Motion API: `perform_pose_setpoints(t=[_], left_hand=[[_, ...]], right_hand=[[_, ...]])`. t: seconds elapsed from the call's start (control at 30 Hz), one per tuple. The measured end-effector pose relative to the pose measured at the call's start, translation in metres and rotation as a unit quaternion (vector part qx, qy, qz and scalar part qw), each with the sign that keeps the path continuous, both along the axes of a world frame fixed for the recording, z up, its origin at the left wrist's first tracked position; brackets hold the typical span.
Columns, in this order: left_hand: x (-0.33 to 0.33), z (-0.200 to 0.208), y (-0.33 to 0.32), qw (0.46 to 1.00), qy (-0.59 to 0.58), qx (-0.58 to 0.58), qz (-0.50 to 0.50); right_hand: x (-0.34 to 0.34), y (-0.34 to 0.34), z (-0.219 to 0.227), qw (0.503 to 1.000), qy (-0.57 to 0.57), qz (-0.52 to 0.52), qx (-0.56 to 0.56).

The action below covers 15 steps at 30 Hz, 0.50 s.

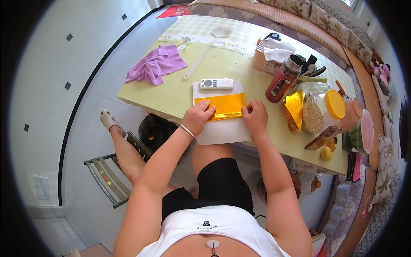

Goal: The person sits on the floor and folds a yellow sheet of paper into a smaller shape using their hands. They repeatedly fold the paper in half and then into triangular shapes, pressing down on the creases to flatten them.

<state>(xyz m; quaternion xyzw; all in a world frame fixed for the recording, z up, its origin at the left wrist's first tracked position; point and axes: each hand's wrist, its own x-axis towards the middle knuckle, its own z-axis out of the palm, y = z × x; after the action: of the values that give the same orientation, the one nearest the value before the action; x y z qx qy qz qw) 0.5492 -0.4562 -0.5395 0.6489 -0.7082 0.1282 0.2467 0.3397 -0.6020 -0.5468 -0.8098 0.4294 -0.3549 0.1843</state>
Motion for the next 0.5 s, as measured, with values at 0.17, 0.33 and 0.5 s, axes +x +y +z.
perform_pose_setpoints(t=[0.17,0.33,0.5], left_hand=[[-0.004,0.001,0.0,0.996,0.068,0.047,0.036],[-0.023,-0.002,-0.004,0.987,0.111,0.064,0.102],[-0.031,-0.001,-0.005,0.989,0.068,0.066,0.111]], right_hand=[[-0.001,-0.001,-0.002,0.999,-0.033,-0.004,-0.013],[-0.003,-0.003,-0.005,0.999,-0.042,0.003,-0.007],[-0.004,-0.004,-0.005,1.0,-0.015,0.017,0.016]])
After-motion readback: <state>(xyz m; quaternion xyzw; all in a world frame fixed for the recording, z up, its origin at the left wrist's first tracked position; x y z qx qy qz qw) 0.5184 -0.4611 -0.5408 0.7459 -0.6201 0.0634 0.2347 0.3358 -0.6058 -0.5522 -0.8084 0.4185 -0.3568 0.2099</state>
